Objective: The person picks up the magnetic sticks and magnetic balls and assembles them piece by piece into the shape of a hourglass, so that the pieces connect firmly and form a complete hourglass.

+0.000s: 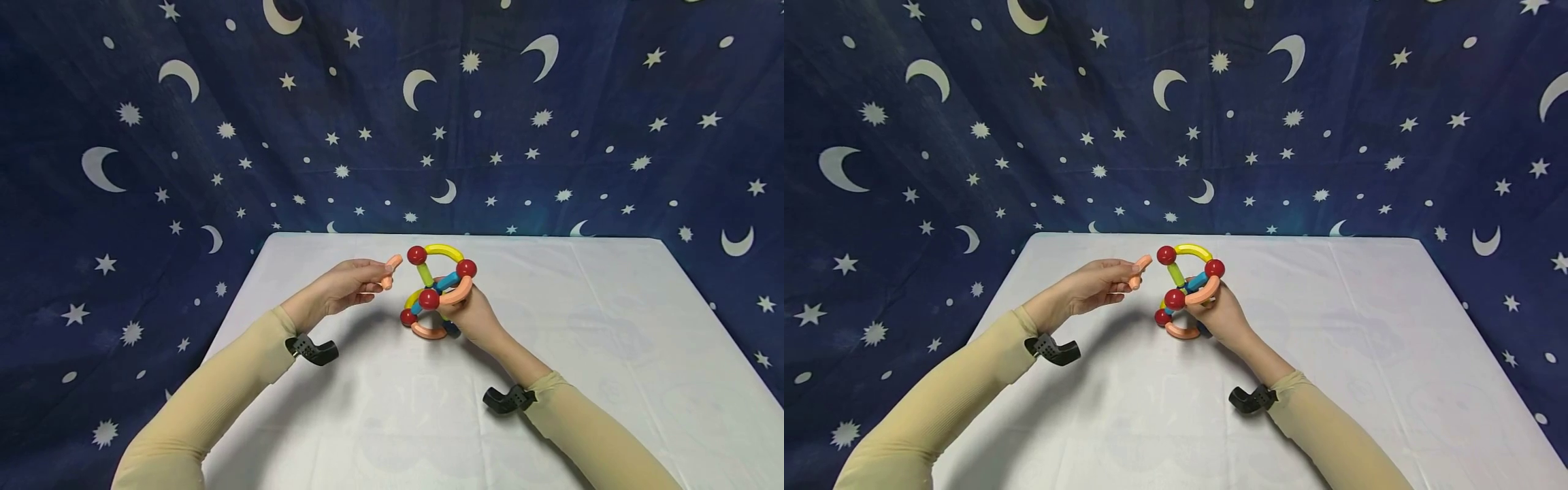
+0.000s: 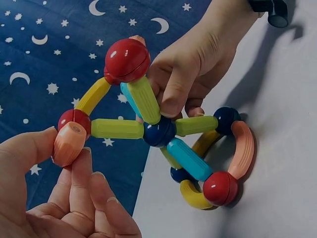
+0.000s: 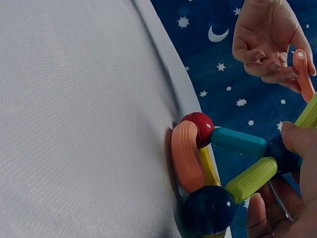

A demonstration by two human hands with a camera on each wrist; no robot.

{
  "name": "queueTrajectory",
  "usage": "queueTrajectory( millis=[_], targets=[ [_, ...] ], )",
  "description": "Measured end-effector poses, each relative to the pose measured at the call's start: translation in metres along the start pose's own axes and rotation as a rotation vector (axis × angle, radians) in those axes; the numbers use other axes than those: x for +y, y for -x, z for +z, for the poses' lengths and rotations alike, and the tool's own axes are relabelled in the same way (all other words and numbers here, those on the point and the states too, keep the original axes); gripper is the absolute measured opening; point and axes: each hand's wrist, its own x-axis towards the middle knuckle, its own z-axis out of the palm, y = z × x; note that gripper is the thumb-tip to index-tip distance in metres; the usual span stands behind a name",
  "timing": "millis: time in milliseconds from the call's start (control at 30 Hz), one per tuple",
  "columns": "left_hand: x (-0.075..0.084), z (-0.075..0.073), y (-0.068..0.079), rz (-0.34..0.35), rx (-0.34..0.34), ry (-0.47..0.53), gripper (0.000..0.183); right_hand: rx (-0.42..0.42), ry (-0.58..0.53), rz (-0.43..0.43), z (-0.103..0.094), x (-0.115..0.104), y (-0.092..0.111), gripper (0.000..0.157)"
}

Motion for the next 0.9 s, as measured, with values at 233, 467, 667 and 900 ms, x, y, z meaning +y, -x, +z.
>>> queueTrajectory(
  millis=[233,467,667,900],
  targets=[
    [-0.001,0.004,0.000,0.006,-0.036,0.015,0.031,-0.007,-0.002,-0.024,0.000,0.001,0.000,0.046],
    [-0.004,0.007,-0.001,-0.010,-0.040,0.012,0.031,-0.001,-0.013,-0.024,0.004,0.027,-0.009,0.045],
    [-0.005,0.009,-0.003,-0.016,-0.024,0.024,0.031,0.003,-0.031,-0.036,0.005,0.048,-0.017,0.043],
    [-0.007,0.018,-0.004,-0.054,-0.021,0.089,0.031,0.006,-0.052,-0.058,0.003,0.048,-0.017,0.043]
  ],
)
